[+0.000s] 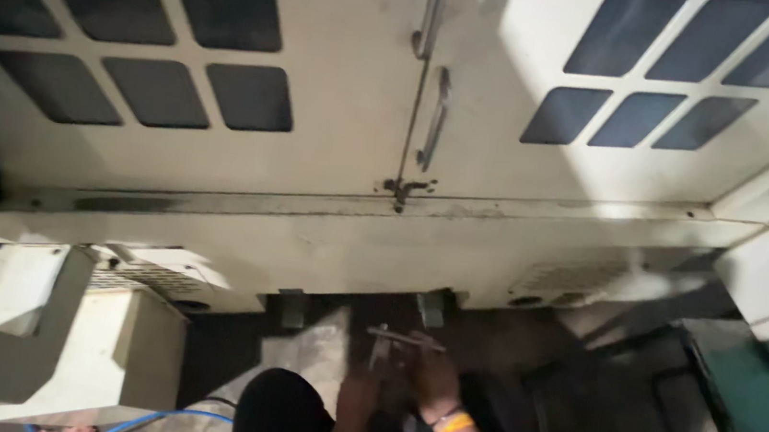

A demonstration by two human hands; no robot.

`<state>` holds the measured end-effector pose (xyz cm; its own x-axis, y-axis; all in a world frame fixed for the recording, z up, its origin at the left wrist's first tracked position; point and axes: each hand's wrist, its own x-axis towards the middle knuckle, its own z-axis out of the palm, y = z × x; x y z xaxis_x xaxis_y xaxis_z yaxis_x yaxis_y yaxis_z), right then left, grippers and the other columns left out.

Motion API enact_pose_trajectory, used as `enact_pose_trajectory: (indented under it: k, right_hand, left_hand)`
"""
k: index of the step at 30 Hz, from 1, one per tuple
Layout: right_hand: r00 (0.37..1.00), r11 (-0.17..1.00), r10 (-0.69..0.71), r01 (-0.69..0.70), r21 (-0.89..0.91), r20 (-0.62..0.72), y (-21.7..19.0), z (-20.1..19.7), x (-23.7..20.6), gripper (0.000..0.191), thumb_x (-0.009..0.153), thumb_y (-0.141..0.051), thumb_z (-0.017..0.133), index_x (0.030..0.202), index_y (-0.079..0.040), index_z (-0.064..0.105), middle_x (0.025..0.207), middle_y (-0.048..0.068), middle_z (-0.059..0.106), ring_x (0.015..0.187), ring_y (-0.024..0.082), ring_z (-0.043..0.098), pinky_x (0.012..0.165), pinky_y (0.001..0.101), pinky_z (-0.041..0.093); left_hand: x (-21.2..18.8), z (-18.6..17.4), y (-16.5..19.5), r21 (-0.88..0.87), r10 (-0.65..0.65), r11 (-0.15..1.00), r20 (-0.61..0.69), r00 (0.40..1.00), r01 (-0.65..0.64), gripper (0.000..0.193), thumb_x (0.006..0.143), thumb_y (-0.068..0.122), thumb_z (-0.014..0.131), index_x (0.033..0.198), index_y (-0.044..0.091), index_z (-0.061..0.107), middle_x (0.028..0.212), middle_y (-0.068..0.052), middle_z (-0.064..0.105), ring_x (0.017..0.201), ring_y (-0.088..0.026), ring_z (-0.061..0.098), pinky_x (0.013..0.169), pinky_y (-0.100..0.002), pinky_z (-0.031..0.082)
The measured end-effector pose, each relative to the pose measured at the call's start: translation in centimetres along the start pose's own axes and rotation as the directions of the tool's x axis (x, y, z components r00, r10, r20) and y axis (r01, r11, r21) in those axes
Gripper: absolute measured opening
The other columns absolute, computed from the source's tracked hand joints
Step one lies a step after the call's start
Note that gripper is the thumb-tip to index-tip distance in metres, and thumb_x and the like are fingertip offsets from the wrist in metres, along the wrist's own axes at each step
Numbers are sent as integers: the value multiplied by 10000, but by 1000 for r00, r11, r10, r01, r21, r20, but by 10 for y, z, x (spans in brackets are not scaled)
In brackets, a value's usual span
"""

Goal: The person sits on the floor and uses a yellow cloth to wipe the bottom edge of a large industrial machine. They then open the machine door, place a metal rod inside, and close the door. Finally, they wipe the bottom edge of the machine again.

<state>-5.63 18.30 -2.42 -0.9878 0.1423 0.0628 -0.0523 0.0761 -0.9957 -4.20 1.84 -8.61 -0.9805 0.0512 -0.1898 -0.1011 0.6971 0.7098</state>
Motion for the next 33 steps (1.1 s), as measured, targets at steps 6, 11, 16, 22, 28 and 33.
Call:
enact_pose_trajectory:
  k: [6, 11, 16, 22, 28, 33]
  right_hand:
    - [846, 484, 498, -453, 749, 190, -26, -8, 2, 378, 1031, -479, 475, 1056, -155, 667, 969, 67, 773, 734, 216, 623, 650, 397, 463]
    - [867, 461, 463, -413, 785, 185, -31, -11, 2, 365, 1019, -481, 490, 1075, -176, 682, 944, 74, 732, 746, 227, 618, 650, 398, 467]
    - [798, 453, 566, -512, 730, 209, -7, -10, 11, 406, 986, -525, 482, 1094, -168, 646, 973, 79, 697, 794, 243, 631, 680, 423, 498]
    - [806, 478, 519, -549, 686, 284, 14, -11, 18, 468, 974, -564, 526, 1217, -183, 648, 984, 75, 709, 732, 216, 603, 615, 361, 464]
    - [798, 486, 552, -544, 684, 241, 15, -7, 15, 418, 982, -547, 532, 1180, -198, 650, 968, 68, 709, 730, 209, 609, 617, 373, 463]
    - [860, 517, 455, -466, 718, 230, 15, -8, 10, 372, 1003, -490, 541, 1098, -153, 665, 968, 94, 732, 750, 276, 637, 601, 392, 466]
  left_hand:
    - [-11, -19, 4, -276, -410, 873, 35, 912, 403, 593, 942, 624, 570, 947, 86, 820, 904, -185, 770, 927, -368, 733, 822, -470, 552]
    - [-14, -14, 3, -131, -3, 991, -245, 970, -30, 427, 849, 457, 608, 1006, 103, 789, 949, -174, 765, 876, -384, 736, 757, -461, 573]
    - [-9, -9, 11, -193, -142, 974, -129, 981, 115, 412, 784, 459, 751, 932, 76, 780, 879, -174, 765, 859, -358, 744, 741, -460, 575]
    - [-22, -58, 62, -299, -345, 891, 45, 937, 342, 479, 793, 553, 790, 869, 81, 803, 789, -153, 756, 782, -323, 761, 718, -442, 568]
    - [-30, -81, 84, -322, -283, 911, -37, 958, 257, 417, 737, 497, 820, 847, 95, 817, 738, -140, 743, 712, -299, 739, 659, -444, 553]
    - [-22, -37, 46, -448, -265, 861, 8, 964, 240, 426, 773, 463, 786, 872, 49, 789, 731, -155, 744, 664, -303, 747, 594, -451, 571]
